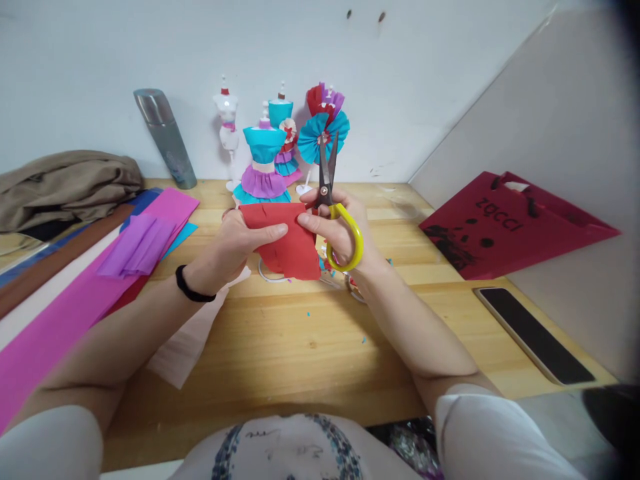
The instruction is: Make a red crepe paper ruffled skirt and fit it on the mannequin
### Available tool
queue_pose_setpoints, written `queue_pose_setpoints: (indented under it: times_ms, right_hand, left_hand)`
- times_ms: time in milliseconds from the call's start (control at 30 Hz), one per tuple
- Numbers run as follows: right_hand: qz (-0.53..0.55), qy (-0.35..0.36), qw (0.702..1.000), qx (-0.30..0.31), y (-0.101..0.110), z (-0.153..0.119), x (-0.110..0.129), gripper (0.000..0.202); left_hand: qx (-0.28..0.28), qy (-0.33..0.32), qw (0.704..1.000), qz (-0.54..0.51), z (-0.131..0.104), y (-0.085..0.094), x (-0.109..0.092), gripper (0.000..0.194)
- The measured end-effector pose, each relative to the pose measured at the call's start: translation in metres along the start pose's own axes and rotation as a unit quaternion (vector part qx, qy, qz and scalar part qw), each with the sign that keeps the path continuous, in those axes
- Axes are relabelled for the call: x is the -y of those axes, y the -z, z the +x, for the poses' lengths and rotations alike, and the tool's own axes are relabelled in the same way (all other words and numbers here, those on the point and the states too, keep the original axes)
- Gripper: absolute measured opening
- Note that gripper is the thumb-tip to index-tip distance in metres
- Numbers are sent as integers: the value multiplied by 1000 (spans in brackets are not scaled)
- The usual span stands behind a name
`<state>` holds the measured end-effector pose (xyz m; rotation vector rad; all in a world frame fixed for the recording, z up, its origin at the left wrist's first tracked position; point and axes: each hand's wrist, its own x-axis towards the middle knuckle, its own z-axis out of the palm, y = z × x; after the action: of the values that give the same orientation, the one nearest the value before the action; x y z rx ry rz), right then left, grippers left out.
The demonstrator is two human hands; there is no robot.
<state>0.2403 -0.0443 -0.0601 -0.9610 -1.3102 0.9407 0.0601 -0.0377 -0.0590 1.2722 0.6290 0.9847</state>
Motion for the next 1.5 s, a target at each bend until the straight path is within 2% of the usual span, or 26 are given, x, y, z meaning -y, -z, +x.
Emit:
queue_pose_setpoints:
  times_ms: [167, 333, 467, 600, 700, 833, 1000, 1067, 1133, 1267, 1333, 1433, 1500]
  right_hand:
    - [23, -21, 999, 9, 0, 0, 1, 32]
    - [25, -31, 999, 33, 0, -2, 5, 38]
    - [45, -44, 998, 23, -1, -2, 5, 39]
    - [46, -33, 998, 15, -1, -2, 5, 34]
    - [27, -35, 999, 31, -1, -3, 6, 35]
    - [17, -26, 999, 40, -1, -3, 5, 42]
    - [17, -14, 999, 36, -1, -4, 3, 43]
    - [17, -10, 999, 37, -2, -6, 5, 43]
    - [15, -9, 999, 39, -3, -7, 6, 43]
    - [19, -14, 999, 33, -3, -7, 10, 44]
    - [30, -6, 999, 35, 1, -6, 13, 43]
    - [55, 19, 994, 90, 12, -7, 20, 37]
    - [64, 18, 985, 159, 21, -8, 24, 39]
  left_hand:
    - [11, -7, 1000, 0, 0, 4, 0, 31]
    - [-19, -24, 1000, -2, 1, 5, -3, 26]
    - [7, -26, 1000, 9, 1, 4, -6, 28]
    - [27, -1, 1000, -4, 0, 2, -6, 32]
    - [13, 16, 1000, -19, 0, 1, -4, 29]
    - [3, 5, 1000, -25, -1, 1, -5, 25]
    - [22, 40, 998, -32, -3, -2, -9, 37]
    - [5, 47, 998, -36, -3, -3, -9, 36]
    - [-17, 29, 999, -34, -3, -3, -8, 32]
    - [-13, -20, 1000, -19, -3, 0, -7, 22]
    - [-55, -38, 998, -18, -1, 3, -10, 18]
    - [-152, -58, 986, -30, 2, 9, -21, 17]
    - [-181, -60, 981, -36, 4, 12, -28, 19]
